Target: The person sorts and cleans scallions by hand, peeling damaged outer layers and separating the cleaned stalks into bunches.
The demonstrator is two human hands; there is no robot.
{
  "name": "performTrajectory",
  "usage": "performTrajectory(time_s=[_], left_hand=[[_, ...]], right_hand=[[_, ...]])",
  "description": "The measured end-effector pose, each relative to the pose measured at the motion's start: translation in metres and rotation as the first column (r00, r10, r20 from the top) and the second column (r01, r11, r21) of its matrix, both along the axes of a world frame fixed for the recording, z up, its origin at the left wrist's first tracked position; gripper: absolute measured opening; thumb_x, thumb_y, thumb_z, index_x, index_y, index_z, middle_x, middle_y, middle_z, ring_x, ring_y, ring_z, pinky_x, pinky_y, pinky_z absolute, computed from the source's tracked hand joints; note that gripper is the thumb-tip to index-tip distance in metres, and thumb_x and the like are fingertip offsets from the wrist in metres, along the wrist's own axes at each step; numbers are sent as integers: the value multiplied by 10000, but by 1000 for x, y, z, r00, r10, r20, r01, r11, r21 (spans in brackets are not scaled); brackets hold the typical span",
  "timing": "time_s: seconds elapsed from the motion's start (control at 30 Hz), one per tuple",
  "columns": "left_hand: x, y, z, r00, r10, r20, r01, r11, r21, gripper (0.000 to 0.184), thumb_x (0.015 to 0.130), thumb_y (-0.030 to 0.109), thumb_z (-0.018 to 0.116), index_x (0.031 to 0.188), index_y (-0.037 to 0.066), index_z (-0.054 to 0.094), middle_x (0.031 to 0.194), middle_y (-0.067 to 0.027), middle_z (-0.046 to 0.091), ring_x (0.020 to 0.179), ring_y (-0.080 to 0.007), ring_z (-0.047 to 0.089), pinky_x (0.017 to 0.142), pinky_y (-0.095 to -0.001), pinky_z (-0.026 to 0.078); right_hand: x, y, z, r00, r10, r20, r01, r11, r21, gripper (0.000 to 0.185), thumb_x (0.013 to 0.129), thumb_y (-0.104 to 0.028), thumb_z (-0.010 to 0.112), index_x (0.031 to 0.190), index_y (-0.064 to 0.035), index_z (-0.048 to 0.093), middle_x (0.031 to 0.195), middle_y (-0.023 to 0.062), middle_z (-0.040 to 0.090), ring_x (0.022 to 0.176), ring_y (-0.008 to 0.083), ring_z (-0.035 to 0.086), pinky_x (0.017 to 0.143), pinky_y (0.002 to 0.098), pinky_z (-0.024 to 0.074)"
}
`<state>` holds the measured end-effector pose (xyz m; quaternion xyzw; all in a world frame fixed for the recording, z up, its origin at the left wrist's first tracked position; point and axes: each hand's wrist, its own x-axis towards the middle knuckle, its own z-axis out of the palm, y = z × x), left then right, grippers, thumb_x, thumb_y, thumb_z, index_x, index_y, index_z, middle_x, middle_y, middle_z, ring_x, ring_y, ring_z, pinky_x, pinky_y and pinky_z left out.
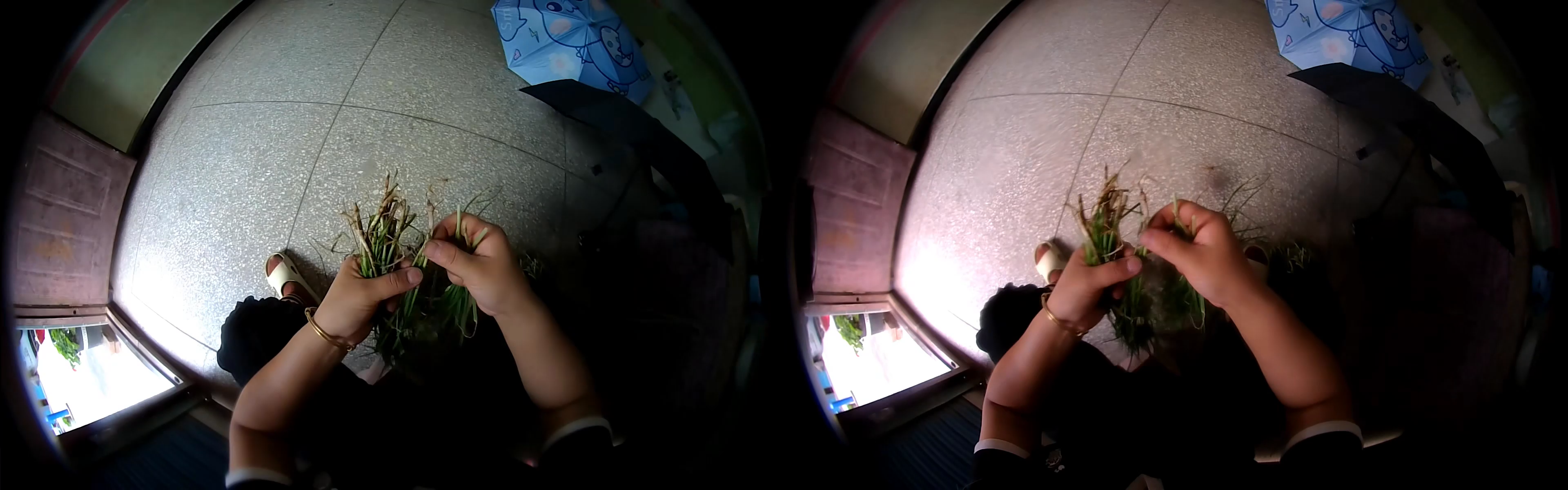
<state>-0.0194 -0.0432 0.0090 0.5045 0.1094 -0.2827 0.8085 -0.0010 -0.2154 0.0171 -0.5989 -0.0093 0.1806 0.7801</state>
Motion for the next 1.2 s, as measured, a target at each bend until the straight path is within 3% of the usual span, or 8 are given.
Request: performTrajectory(time_s=[0.07,0.23,0.37,0.5,0.7,0.77,0.9,1.2], left_hand=[[0,1,1,1000,7,0,-7,999,36,221,711,104,683,869,39,543,693,4,526,508,-80,454,452,-193,345],[2,4,4,1000,9,-28,-9,1000,-14,170,713,78,698,810,45,563,667,3,539,501,-83,456,447,-201,349],[2,8,0,998,4,-60,-5,1000,-17,181,712,100,706,808,47,562,662,0,538,488,-89,452,441,-209,344],[5,10,-4,994,60,-96,-65,997,-52,194,708,126,717,799,55,561,656,3,537,481,-91,449,445,-216,338],[5,10,-6,992,96,-80,-102,992,-72,185,711,132,718,793,59,568,644,12,537,481,-87,447,448,-217,335],[5,9,-6,993,98,-66,-103,992,-72,183,711,131,719,792,60,571,640,14,537,483,-85,448,447,-216,334],[2,5,-3,997,79,-6,-79,996,45,161,732,121,673,798,36,554,695,-1,525,524,-75,437,476,-203,335],[2,5,0,986,166,1,-166,985,39,156,731,86,665,820,23,554,654,-6,522,511,-90,449,469,-208,356]], right_hand=[[0,1,-2,1000,1,17,-1,1000,-29,86,805,-64,591,840,-31,520,645,-34,485,452,-9,322,388,155,234],[4,-11,-1,996,-83,19,84,994,-69,51,777,-83,588,755,-52,554,668,9,563,481,26,417,416,172,335],[20,-28,0,929,-369,-3,368,927,76,78,774,-83,598,755,-67,523,590,-21,488,409,15,326,347,166,233],[28,-46,3,780,-545,307,606,779,-160,122,764,-49,632,754,-43,511,614,-50,472,484,8,364,422,173,279],[27,-55,-2,699,-425,575,673,663,-328,126,759,-76,649,747,-31,533,635,-28,523,555,36,451,493,187,347],[22,-45,-8,901,-59,429,363,644,-673,123,754,-95,658,781,-24,560,684,24,588,621,67,520,562,186,401],[2,-2,-2,991,-10,135,45,964,-263,148,761,-107,650,839,-2,579,774,56,610,703,89,558,629,211,461],[8,-9,-3,984,-2,-181,34,983,178,84,773,-57,478,838,-42,528,674,16,533,391,6,286,353,154,246]])
